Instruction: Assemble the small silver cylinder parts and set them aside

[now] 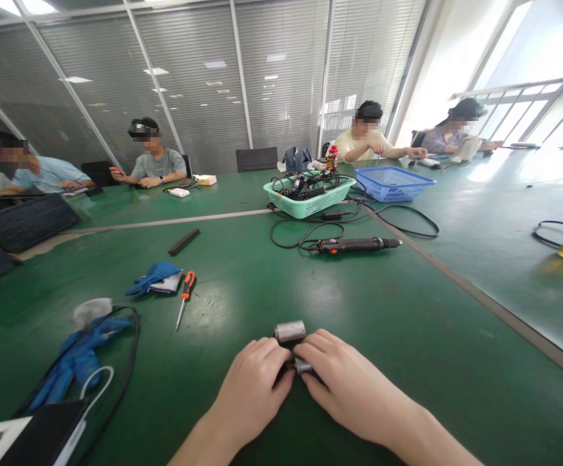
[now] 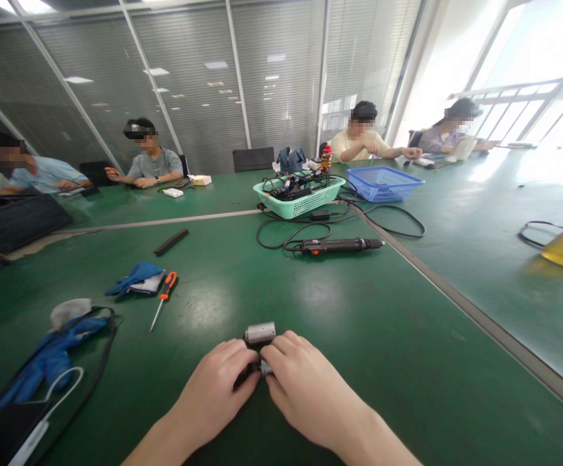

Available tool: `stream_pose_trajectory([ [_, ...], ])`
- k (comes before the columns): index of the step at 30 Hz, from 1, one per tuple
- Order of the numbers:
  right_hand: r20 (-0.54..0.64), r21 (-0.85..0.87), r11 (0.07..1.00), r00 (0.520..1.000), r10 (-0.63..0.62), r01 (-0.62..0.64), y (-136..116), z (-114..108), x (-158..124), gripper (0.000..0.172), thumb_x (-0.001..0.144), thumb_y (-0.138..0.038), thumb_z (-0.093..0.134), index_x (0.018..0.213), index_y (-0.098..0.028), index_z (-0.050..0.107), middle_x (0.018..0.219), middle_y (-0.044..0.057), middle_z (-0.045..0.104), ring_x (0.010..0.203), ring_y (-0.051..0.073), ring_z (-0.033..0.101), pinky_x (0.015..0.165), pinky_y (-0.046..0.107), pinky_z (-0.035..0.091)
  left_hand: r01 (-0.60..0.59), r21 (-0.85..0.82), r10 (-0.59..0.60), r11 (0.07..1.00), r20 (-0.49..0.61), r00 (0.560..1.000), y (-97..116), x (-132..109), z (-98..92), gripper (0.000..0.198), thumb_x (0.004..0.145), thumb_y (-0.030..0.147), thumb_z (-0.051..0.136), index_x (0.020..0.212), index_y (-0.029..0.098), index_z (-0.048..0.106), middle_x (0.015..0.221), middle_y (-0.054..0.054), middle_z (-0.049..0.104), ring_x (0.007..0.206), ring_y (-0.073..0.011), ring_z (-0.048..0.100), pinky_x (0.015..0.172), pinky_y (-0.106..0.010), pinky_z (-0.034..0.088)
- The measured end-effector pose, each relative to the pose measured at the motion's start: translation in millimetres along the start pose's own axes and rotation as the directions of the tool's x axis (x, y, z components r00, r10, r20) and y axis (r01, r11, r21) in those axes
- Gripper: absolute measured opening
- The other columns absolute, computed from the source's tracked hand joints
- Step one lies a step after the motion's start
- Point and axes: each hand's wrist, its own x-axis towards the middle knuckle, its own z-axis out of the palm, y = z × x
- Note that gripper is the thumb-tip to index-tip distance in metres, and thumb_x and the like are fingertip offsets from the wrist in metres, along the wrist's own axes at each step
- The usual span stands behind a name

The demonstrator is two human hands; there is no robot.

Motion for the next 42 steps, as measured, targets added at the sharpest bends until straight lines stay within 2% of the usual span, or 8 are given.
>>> stream_pose_trajectory([
  [6, 0.010, -0.010, 1.000, 1.000, 0.009, -0.009, -0.8, -3.0, 1.0, 0.021, 0.095, -0.010, 0.056, 0.111, -0.020, 0.065, 0.107, 0.006, 0.065, 0.102, 0.025, 0.058, 0.090, 0.040, 0.048, 0.098, 0.055, -0.099, 0.994, 0.025, 0.995, 0.0, -0.9, -1.4, 0.014, 0.092, 0.017, 0.068, 0.082, 0.020, 0.059, 0.091, -0.002, 0.065, 0.087, -0.0229, 0.061, 0.075, -0.034, 0.044],
  [10, 0.005, -0.008, 1.000, 1.000, 0.006, -0.006, -0.6, -2.9, 1.2, 0.022, 0.096, -0.010, 0.056, 0.112, -0.020, 0.065, 0.107, 0.006, 0.066, 0.102, 0.025, 0.058, 0.090, 0.040, 0.048, 0.052, 0.023, -0.053, 0.998, 0.040, 0.998, -1.2, -1.8, -3.2, 0.011, 0.093, 0.018, 0.066, 0.085, 0.020, 0.059, 0.093, -0.002, 0.066, 0.088, -0.0228, 0.060, 0.076, -0.034, 0.044],
  [19, -0.015, -0.010, 1.000, 1.000, -0.007, 0.007, 0.8, -0.2, -0.3, 0.023, 0.097, -0.011, 0.055, 0.115, -0.020, 0.065, 0.108, 0.006, 0.066, 0.102, 0.024, 0.058, 0.090, 0.039, 0.047, -0.007, -0.013, 0.007, 1.000, -0.010, 1.000, 0.6, -1.8, -6.0, 0.012, 0.092, 0.012, 0.051, 0.086, 0.020, 0.057, 0.089, -0.004, 0.063, 0.085, -0.0217, 0.058, 0.074, -0.034, 0.046],
  [34, -0.001, -0.016, 1.000, 1.000, -0.013, 0.012, 0.7, -1.5, 1.0, 0.021, 0.096, -0.010, 0.054, 0.111, -0.020, 0.065, 0.107, 0.006, 0.066, 0.102, 0.025, 0.059, 0.091, 0.040, 0.049, -0.019, -0.024, 0.019, 1.000, 0.001, 1.000, -1.9, -1.8, -2.6, 0.011, 0.094, 0.011, 0.055, 0.088, 0.020, 0.057, 0.091, -0.003, 0.064, 0.088, -0.0215, 0.059, 0.076, -0.033, 0.046],
  [42, -0.002, -0.026, 1.000, 1.000, -0.005, 0.004, 0.6, -1.7, 1.1, 0.028, 0.093, -0.007, 0.057, 0.116, -0.021, 0.065, 0.111, 0.007, 0.065, 0.105, 0.025, 0.059, 0.092, 0.040, 0.049, 0.011, -0.003, -0.011, 1.000, -0.022, 1.000, -2.3, -1.1, -1.8, 0.011, 0.093, 0.010, 0.059, 0.092, 0.021, 0.060, 0.096, -0.003, 0.065, 0.090, -0.0223, 0.060, 0.077, -0.033, 0.047],
])
